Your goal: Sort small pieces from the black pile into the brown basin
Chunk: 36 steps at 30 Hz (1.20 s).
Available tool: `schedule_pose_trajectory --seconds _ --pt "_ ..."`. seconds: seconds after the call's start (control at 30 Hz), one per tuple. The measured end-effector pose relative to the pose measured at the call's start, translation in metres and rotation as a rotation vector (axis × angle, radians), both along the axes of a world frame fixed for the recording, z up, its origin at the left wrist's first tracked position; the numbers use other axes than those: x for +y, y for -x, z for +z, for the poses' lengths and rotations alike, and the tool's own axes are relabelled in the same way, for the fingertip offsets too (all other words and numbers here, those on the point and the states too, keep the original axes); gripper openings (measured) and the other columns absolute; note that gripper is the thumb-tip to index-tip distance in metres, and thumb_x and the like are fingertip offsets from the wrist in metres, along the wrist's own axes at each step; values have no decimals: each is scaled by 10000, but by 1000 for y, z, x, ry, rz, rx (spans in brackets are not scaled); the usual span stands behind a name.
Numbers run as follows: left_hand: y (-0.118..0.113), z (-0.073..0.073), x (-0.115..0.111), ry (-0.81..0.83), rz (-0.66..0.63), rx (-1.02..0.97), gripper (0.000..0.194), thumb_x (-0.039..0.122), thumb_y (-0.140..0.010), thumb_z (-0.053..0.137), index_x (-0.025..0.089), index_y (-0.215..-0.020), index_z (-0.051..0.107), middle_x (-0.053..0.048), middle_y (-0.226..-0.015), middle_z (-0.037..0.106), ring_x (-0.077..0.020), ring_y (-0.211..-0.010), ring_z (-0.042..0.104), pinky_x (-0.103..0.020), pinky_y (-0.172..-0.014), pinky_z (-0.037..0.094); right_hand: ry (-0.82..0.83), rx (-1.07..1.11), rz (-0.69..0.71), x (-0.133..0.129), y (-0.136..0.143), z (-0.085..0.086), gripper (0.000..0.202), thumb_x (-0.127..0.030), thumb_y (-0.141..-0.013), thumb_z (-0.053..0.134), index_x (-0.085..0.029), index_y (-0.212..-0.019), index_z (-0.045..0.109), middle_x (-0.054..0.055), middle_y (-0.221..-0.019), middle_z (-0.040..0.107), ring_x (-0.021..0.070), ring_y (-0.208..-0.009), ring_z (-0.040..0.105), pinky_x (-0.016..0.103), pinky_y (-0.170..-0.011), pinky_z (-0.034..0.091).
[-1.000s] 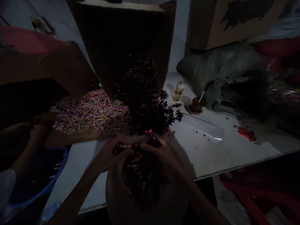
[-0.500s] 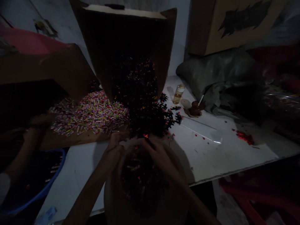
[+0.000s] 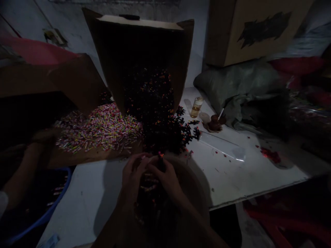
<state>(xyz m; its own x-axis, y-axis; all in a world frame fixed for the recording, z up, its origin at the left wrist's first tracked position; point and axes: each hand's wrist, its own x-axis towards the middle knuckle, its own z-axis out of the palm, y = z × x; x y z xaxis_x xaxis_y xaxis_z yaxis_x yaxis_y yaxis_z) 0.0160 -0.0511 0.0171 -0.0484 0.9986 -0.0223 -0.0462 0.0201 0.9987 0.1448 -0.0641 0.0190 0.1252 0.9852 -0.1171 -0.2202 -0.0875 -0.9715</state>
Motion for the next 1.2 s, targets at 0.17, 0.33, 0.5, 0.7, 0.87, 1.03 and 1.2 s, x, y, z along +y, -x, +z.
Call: schedule_pose_trajectory --seconds 0.17,0.33,0.5,0.7,0.87,1.03,1.2 --pt "6 9 -2 -102 -26 209 364 493 -945 593 241 -1169 731 -73 -1170 742 -233 -1088 687 -343 -958 540 -20 429 -246 20 -5 20 347 -517 -753 764 -218 -695 597 -41 -636 546 118 -565 481 242 -543 436" --pt "-3 17 -17 -130 -83 307 320 464 -969 570 264 -1175 711 -60 -1160 748 -229 -1080 677 -343 -953 527 -157 860 -128 39 3 55 438 -388 -742 692 -215 -545 341 -76 -557 283 85 -479 268 203 -426 291" --pt "-4 18 -19 -61 -92 204 282 491 -939 613 240 -1025 708 -36 -989 756 -214 -933 689 -304 -821 544 -196 858 -146 44 12 65 534 -373 -775 678 -216 -551 219 -83 -536 164 97 -467 151 192 -383 203" --pt "2 20 -15 -77 -14 224 262 454 -944 611 223 -1010 716 -28 -996 749 -202 -954 668 -285 -858 500 -199 786 -128 41 15 65 577 -439 -803 666 -224 -555 192 -85 -526 153 102 -462 125 188 -368 203" --pt "4 19 -15 -82 -85 222 258 450 -965 576 238 -995 719 -3 -956 742 -185 -909 653 -259 -813 479 -218 815 -103 41 18 66 581 -420 -825 660 -223 -554 185 -90 -512 134 102 -453 113 186 -362 192" --pt "7 16 -12 -109 -75 284 306 482 -973 540 225 -945 704 -2 -896 724 -181 -862 631 -257 -782 464 -212 825 -121 41 20 64 574 -409 -811 655 -220 -553 179 -92 -485 124 101 -444 105 195 -365 186" --pt "7 16 -10 -95 -54 258 314 498 -969 551 220 -882 668 24 -797 679 -157 -767 598 -240 -724 439 -200 786 -179 40 23 62 588 -445 -778 668 -217 -543 180 -91 -446 109 102 -435 93 202 -370 193"
